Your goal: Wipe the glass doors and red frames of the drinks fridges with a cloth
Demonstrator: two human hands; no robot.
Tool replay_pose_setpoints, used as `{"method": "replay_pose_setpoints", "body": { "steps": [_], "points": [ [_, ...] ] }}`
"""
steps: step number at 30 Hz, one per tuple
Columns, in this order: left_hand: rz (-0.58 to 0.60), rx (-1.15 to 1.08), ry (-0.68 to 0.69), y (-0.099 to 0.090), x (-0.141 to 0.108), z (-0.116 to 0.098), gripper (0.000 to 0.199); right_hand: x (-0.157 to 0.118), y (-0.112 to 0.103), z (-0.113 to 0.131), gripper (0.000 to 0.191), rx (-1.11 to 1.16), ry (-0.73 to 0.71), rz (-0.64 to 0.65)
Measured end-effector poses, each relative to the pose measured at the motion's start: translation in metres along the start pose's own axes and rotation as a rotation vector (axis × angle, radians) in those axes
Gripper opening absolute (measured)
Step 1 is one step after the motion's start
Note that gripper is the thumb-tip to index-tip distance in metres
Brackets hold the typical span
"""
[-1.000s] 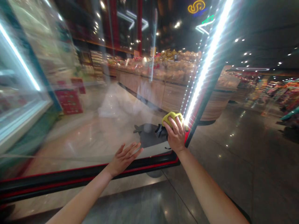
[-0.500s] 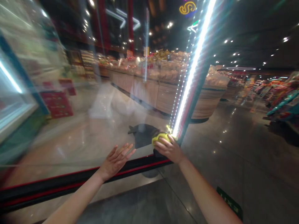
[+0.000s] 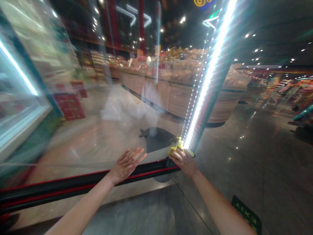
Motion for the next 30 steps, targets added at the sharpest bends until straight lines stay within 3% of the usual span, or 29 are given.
{"method": "replay_pose_setpoints", "body": {
  "steps": [3,8,12,17,22,26,30],
  "points": [
    [0.026,0.014,-0.010,-0.005,-0.012,0.008,0.056,0.012,0.001,0.004,0.037,0.025,-0.024,0.004],
    [0.039,0.090,-0.052,-0.020,-0.036,0.032,0.063,0.079,0.003,0.027,0.042,0.027,0.002,-0.127],
    [0.026,0.153,-0.091,-0.038,-0.055,0.056,0.066,0.138,0.002,0.067,0.041,0.087,0.010,-0.254],
    [0.039,0.207,-0.190,-0.059,-0.085,0.089,0.073,0.192,0.007,0.118,0.040,0.165,-0.016,-0.291],
    [0.049,0.310,-0.358,-0.083,-0.123,0.126,0.071,0.227,0.018,0.167,0.043,0.243,-0.068,-0.287],
    [0.024,0.391,-0.480,-0.107,-0.156,0.150,0.066,0.250,0.026,0.211,0.040,0.315,-0.204,-0.252],
    [0.121,0.457,-0.620,-0.126,-0.198,0.168,0.067,0.264,0.038,0.258,0.038,0.333,-0.343,-0.222]
  ]
}}
Point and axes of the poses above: each hand's wrist, its own x-axis towards the middle knuckle, its own y-axis out of the palm, z = x × y, the point moved 7 cm from there along x, towards the middle knuckle, and after that the axes turned 7 degrees about x, right-handed, at the moved point
